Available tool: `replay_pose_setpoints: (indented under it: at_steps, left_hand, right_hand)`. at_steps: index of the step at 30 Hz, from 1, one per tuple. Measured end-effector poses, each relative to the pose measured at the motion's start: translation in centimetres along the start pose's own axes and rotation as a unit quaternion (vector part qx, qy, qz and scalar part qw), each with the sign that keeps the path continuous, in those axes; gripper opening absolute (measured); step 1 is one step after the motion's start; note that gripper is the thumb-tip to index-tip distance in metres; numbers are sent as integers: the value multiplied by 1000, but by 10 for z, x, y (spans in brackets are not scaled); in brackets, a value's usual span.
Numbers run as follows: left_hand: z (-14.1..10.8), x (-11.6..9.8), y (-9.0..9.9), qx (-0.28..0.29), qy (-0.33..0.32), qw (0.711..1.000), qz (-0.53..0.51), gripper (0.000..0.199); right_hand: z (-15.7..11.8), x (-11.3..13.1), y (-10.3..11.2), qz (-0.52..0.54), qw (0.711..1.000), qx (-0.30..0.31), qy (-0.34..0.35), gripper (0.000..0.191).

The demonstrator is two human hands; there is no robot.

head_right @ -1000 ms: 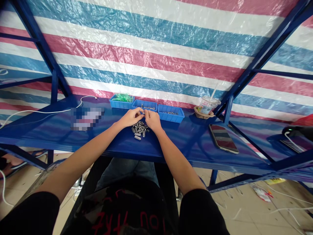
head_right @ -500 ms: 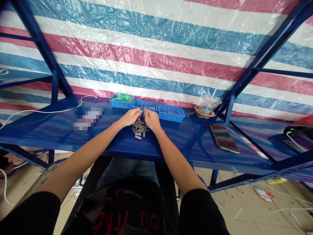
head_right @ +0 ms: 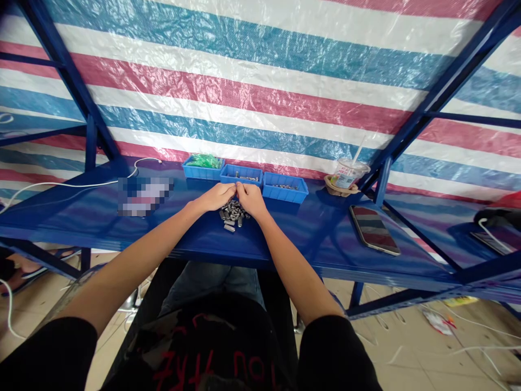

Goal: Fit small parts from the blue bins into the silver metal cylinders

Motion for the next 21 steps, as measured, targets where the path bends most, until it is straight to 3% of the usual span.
replay_pose_setpoints:
  at_steps: [5,8,11,15,21]
  left_hand:
    - [2,-2,-2,-5,-11,1000,16,35]
    - [4,-2,2,-32,-8,999,-39,33]
    - [6,7,13,-83,39,988,-123,34]
    - [3,22,20,-59,90,983,-146,32]
    - [0,20,16,-31,79,995,-59,32]
  right_hand:
    - [2,-4,-3,57,998,23,-21,49]
    - [2,-2,0,14,1000,-6,-6,43]
    - [-3,6,5,-38,998,-46,36,29]
    - [-7,17,3,-41,995,-28,89,32]
    - [-6,15,1,-53,994,-14,100,24]
Point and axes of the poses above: each hand's wrist, its own z-axis towards the middle knuckle, its own y-axis out of the back of the hand, x = y × z, the point moved 5 cm from there along z, towards the middle knuckle, and after that the axes turned 7 degrees about -z, right-handed, at the moved point
